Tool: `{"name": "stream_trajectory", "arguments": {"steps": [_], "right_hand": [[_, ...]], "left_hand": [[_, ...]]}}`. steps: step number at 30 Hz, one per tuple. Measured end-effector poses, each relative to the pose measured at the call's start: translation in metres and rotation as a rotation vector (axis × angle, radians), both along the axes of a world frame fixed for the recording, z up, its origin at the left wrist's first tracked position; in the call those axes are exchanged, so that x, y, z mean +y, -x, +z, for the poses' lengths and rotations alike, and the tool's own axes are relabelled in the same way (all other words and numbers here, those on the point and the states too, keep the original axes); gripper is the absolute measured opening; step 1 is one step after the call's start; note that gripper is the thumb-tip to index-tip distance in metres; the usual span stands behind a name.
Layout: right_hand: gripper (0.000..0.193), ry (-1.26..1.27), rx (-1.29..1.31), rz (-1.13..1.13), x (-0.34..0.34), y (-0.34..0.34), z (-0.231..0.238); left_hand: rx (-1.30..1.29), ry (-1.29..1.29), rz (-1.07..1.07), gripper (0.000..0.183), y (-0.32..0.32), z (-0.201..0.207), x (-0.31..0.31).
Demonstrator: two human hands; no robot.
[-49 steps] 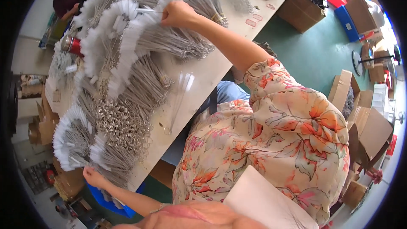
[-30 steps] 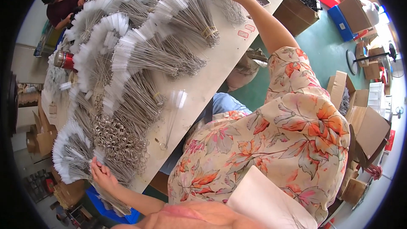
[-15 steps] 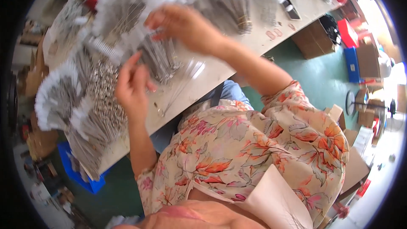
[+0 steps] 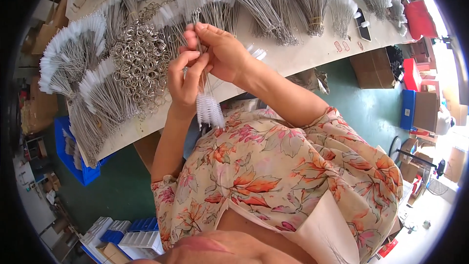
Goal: Assembling small white fiber brushes by sliding them onto metal rings and placing the finished sets into a box.
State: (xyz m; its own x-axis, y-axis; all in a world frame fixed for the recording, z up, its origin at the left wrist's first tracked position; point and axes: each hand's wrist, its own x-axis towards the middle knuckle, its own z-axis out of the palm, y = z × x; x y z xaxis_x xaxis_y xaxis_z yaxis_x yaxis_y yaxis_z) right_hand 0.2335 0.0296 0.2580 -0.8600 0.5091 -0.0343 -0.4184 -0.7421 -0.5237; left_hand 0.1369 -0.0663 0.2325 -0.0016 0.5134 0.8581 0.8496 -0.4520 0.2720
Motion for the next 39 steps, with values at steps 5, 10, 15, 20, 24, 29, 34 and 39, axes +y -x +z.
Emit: {"name": "stream_trajectory", "arguments": {"steps": [5, 10, 15, 20, 24, 29, 34, 39], "right_hand": [[0.021, -0.749, -0.425, 0.14, 0.026, -0.024, 0.026], [0.019, -1.344, -0.315, 0.14, -0.014, -0.015, 0.016], [0.022, -1.035, -0.343, 0.378, -0.007, -0.028, 0.024], [0.019, -0.744, -0.456, 0.599, -0.006, -0.041, 0.023], [0.012, -1.477, -0.792, 0.479, 0.019, -0.092, 0.005], [0.011, -2.29, -1.452, 0.4, 0.035, -0.14, -0.034], [0.007, -1.763, -0.626, 0.095, -0.01, -0.075, -0.037], [0.006, -1.702, -0.455, -0.043, -0.03, -0.023, -0.026]], "left_hand": [[0.115, 0.016, 0.075, 0.055, 0.026, 0.026, -0.016], [-0.694, 0.581, -0.564, 0.096, 0.013, 0.041, -0.021], [-0.617, 0.502, -0.467, 0.049, 0.034, 0.024, -0.032], [-0.408, 0.291, -0.292, 0.016, 0.011, 0.018, -0.04], [-0.442, 0.42, 0.012, 0.022, 0.002, -0.004, -0.054], [-0.282, 0.837, 0.333, 0.018, 0.003, -0.049, -0.076], [-0.432, 0.757, 0.334, 0.008, 0.004, -0.042, -0.074], [-1.208, 0.526, -0.094, 0.002, 0.015, 0.005, -0.07]]}}
